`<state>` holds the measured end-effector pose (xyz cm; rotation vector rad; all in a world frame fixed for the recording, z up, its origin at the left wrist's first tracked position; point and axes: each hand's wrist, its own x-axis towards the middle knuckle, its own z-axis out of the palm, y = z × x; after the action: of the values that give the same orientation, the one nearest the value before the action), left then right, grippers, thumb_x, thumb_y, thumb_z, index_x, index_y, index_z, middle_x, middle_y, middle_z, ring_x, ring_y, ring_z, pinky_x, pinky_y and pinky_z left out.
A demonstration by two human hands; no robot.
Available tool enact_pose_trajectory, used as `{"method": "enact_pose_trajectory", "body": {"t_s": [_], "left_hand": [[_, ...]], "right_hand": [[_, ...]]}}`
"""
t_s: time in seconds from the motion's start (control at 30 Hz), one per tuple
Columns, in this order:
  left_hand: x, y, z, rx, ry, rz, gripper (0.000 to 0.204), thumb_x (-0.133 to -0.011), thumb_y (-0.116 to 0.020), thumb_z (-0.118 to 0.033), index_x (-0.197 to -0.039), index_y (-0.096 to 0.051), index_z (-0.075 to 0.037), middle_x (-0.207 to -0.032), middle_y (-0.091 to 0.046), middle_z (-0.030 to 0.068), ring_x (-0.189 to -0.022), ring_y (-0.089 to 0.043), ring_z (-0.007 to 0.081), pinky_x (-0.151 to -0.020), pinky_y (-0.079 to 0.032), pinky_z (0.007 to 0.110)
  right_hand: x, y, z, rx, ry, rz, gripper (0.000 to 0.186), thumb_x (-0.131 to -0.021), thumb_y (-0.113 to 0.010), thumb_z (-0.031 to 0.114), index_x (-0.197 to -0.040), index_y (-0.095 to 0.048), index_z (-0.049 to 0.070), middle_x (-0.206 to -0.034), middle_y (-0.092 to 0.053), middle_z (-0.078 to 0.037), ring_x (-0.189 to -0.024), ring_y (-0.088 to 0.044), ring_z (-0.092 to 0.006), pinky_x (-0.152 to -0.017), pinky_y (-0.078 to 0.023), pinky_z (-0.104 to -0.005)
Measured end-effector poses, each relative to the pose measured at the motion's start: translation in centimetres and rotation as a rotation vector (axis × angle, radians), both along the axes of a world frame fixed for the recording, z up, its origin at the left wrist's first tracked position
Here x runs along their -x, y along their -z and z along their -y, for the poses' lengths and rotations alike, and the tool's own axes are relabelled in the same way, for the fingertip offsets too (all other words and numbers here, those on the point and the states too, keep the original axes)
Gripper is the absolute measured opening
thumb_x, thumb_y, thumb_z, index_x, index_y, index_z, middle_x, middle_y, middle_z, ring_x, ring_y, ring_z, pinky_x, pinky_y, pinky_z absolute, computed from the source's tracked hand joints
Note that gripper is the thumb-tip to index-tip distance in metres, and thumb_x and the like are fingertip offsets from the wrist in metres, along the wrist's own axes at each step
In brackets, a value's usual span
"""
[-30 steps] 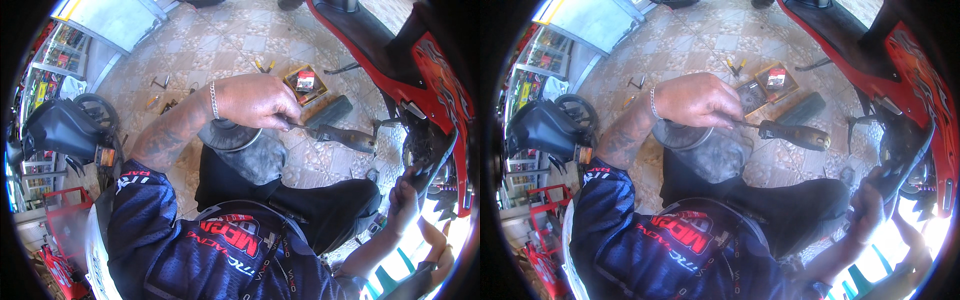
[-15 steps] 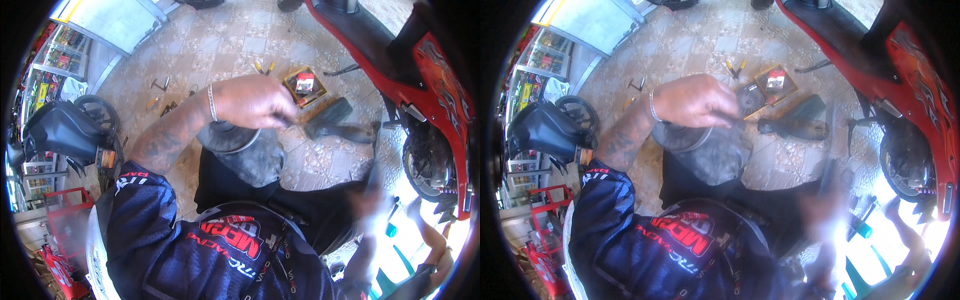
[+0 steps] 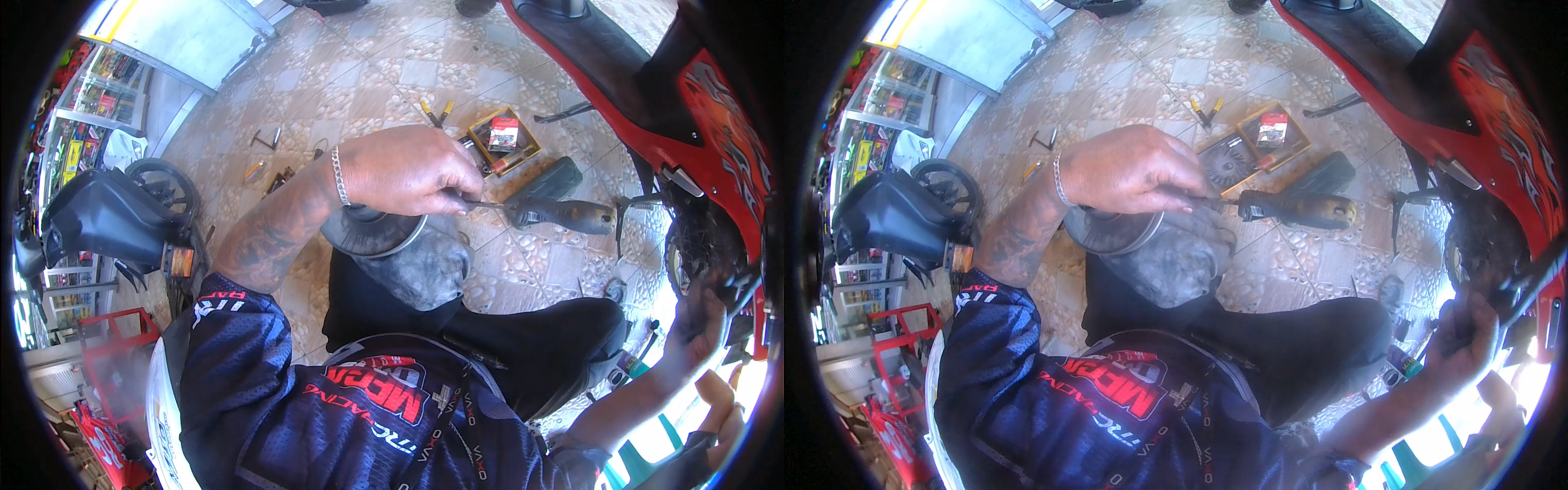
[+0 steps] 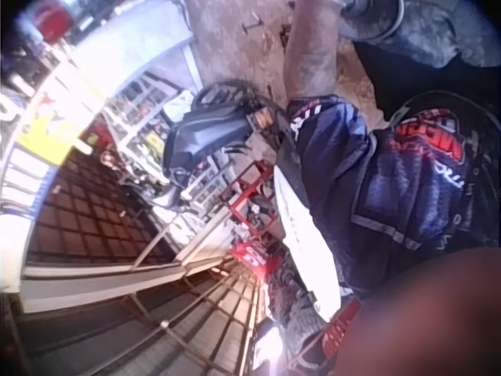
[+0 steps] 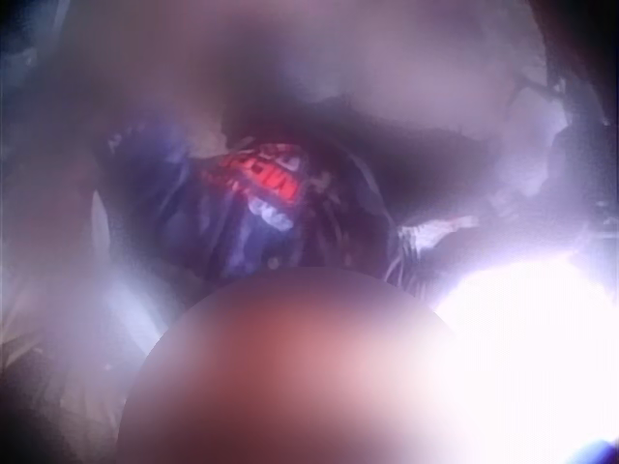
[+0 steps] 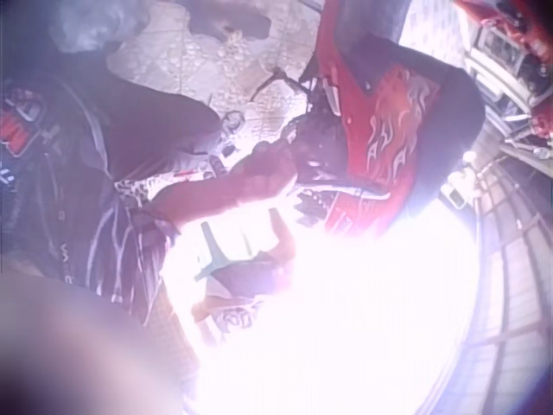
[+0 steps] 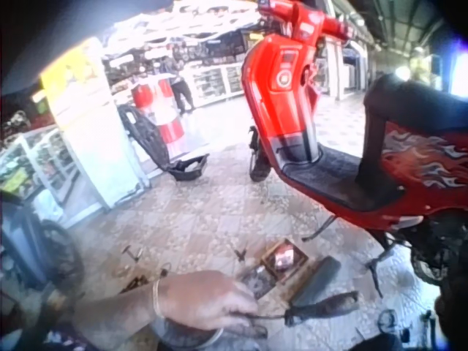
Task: The person uses a screwdriver to pry and remove a retaining ring from a scooter clutch assembly, then wipes the part with a cloth.
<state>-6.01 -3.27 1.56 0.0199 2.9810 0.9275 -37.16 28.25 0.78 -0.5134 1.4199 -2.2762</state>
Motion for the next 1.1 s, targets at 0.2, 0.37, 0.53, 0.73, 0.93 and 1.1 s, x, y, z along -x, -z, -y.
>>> {"method": "enact_pose_trajectory", "body": {"t_s": [0.2,0.37,0.53,0.73,0.93,1.1], "left_hand": [[-0.1,0.5,0.2,-0.035,-0.022,-0.017,0.019,-0.087,-0.072,-0.018,-0.100,-0.073,-0.005,-0.094,-0.072,0.0132,-0.091,-0.069,0.0354,-0.081,-0.054,0.046],[0.2,0.5,0.2,-0.011,-0.006,-0.046,0.020,-0.087,-0.071,-0.018,-0.101,-0.072,-0.005,-0.096,-0.072,0.0129,-0.093,-0.069,0.0353,-0.082,-0.054,0.046],[-0.1,0.1,0.2,-0.002,-0.014,0.021,0.022,-0.087,-0.074,-0.017,-0.105,-0.073,-0.004,-0.102,-0.073,0.0133,-0.097,-0.069,0.0343,-0.083,-0.055,0.044],[-0.2,0.1,0.3,0.058,-0.045,0.008,0.022,-0.086,-0.076,-0.016,-0.105,-0.075,-0.004,-0.106,-0.073,0.0126,-0.098,-0.069,0.0340,-0.083,-0.055,0.043],[0.0,0.0,0.0,0.023,-0.051,0.003,0.022,-0.086,-0.077,-0.016,-0.105,-0.074,-0.004,-0.104,-0.073,0.0129,-0.096,-0.069,0.0339,-0.082,-0.055,0.042],[0.1,-0.3,-0.2,0.006,-0.080,-0.015,0.020,-0.087,-0.077,-0.017,-0.102,-0.074,-0.004,-0.099,-0.072,0.0124,-0.092,-0.068,0.0340,-0.079,-0.054,0.042]], "right_hand": [[0.8,2.5,-0.6,0.013,-0.166,0.043,0.039,-0.090,-0.058,-0.002,-0.128,-0.055,0.003,-0.109,-0.064,-0.008,-0.056,-0.033,-0.0013,-0.041,-0.026,-0.0176],[-3.1,4.7,0.8,-0.476,-0.164,-0.930,0.045,-0.088,-0.060,0.003,-0.132,-0.056,0.004,-0.118,-0.063,-0.011,-0.082,-0.060,-0.0183,-0.082,-0.050,-0.0314],[-3.1,5.8,-1.0,-0.644,-0.082,-0.451,0.046,-0.088,-0.061,0.009,-0.133,-0.056,0.003,-0.086,-0.057,0.000,-0.066,-0.051,-0.0122,-0.067,-0.046,-0.0269],[9.4,15.7,-6.7,-0.766,0.069,-0.290,0.032,-0.089,-0.067,0.018,-0.117,-0.057,0.006,-0.080,-0.052,0.005,-0.055,-0.038,-0.0015,-0.046,-0.028,-0.0221],[10.1,34.4,-8.9,-1.686,-0.414,-0.901,0.053,-0.090,-0.065,0.019,-0.138,-0.052,0.001,-0.104,-0.062,-0.016,-0.095,-0.062,-0.0252,-0.084,-0.050,-0.0408],[9.5,40.6,-9.4,-1.818,-0.484,-0.909,0.056,-0.091,-0.067,0.019,-0.142,-0.052,0.003,-0.116,-0.062,-0.018,-0.106,-0.062,-0.0287,-0.092,-0.049,-0.0420]]}}
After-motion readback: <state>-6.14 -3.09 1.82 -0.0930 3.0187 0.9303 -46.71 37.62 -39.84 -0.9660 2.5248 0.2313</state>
